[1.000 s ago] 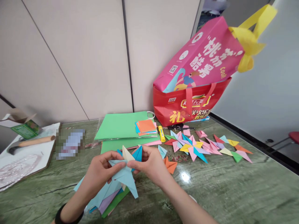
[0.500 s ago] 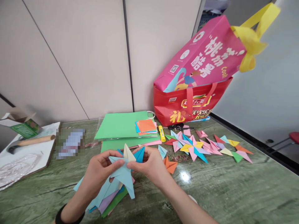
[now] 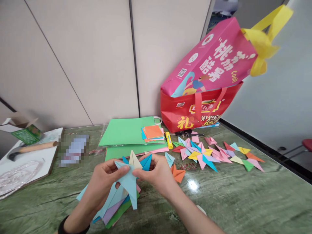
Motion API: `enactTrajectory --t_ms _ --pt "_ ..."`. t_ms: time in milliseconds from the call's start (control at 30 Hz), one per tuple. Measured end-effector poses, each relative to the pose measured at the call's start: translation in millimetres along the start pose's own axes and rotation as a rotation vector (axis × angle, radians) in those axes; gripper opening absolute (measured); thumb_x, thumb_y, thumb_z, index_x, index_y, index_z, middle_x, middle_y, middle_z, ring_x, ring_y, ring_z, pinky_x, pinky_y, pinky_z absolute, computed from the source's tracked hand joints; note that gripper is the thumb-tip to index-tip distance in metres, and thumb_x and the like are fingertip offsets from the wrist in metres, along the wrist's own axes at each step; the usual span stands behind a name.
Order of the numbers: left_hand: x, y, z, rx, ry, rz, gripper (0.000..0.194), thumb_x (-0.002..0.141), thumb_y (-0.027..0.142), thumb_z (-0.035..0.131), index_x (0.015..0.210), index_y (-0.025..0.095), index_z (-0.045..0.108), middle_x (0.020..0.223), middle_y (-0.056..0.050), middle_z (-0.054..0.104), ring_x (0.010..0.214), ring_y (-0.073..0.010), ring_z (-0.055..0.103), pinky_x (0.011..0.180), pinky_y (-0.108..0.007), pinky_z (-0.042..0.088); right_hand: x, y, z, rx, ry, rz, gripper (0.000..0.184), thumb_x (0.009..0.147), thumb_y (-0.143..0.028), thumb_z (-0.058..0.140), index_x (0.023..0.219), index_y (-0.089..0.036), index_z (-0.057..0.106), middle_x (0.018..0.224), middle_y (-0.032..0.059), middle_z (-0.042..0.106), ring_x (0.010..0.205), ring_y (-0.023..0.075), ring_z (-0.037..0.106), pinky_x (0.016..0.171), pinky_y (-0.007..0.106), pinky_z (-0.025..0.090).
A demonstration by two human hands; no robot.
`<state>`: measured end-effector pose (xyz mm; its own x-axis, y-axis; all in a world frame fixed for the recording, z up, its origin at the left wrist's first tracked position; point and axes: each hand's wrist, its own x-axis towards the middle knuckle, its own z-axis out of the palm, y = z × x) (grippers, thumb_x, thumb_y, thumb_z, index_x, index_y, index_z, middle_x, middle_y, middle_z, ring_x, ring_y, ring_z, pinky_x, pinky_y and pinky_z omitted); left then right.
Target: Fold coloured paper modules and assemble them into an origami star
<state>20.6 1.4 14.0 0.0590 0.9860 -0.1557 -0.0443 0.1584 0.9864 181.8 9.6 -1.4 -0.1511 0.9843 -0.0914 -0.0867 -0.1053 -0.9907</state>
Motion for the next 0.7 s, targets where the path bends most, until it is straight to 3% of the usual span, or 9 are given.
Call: enactTrajectory --t_ms 200,433,567,633,700 --pt "-1.5 1.6 -1.3 0.091 0.009 0.076 0.029 0.071 0.039 0.065 0.057 0.014 0.058 0.046 0.003 0.054 0.042 -0.0080 0.044 0.040 -0.019 0.033 1.0 -3.6 1.9 0.030 0.016 0.014 0.026 0.053 -0.026 0.078 0.067 -0.018 0.059 0.057 -0.0039 0.061 0.048 0.0115 0.055 0.048 0.025 0.049" --pt "-0.7 2.8 -1.6 0.208 0.114 0.192 0.040 0.074 0.040 0.061 0.045 0.016 0.050 0.043 0.005 0.041 0.044 -0.0082 0.038 0.042 -0.020 0.029 1.0 -0.4 2.4 0.039 0.033 0.044 0.032 0.050 -0.026 0.080 0.070 -0.018 0.057 0.054 -0.0060 0.056 0.046 0.0097 0.050 0.044 0.023 0.045" --pt "-0.2 2.1 0.6 0.136 0.134 0.193 0.023 0.070 0.040 0.065 0.065 0.017 0.063 0.058 0.001 0.059 0.052 -0.0126 0.052 0.048 -0.021 0.039 1.2 1.4 4.1 0.115 0.033 0.074 0.033 0.048 -0.029 0.081 0.068 -0.019 0.056 0.054 -0.0061 0.056 0.046 0.0097 0.050 0.044 0.023 0.043" --pt "-0.4 2.9 1.8 0.091 0.087 0.158 0.025 0.066 0.038 0.069 0.081 0.017 0.066 0.075 -0.004 0.067 0.062 -0.0173 0.060 0.054 -0.025 0.046 1.7 2.4 4.7 0.146 0.037 0.078 0.034 0.048 -0.030 0.081 0.066 -0.019 0.055 0.055 -0.0055 0.057 0.047 0.0103 0.051 0.044 0.023 0.041" --pt "-1.5 4.2 3.0 0.055 -0.002 0.094 0.027 0.064 0.035 0.072 0.082 0.016 0.067 0.082 -0.008 0.070 0.069 -0.0211 0.063 0.057 -0.028 0.049 2.5 3.5 5.2 0.156 0.048 0.073 0.034 0.047 -0.030 0.081 0.065 -0.018 0.055 0.055 -0.0052 0.058 0.048 0.0103 0.051 0.045 0.022 0.040"
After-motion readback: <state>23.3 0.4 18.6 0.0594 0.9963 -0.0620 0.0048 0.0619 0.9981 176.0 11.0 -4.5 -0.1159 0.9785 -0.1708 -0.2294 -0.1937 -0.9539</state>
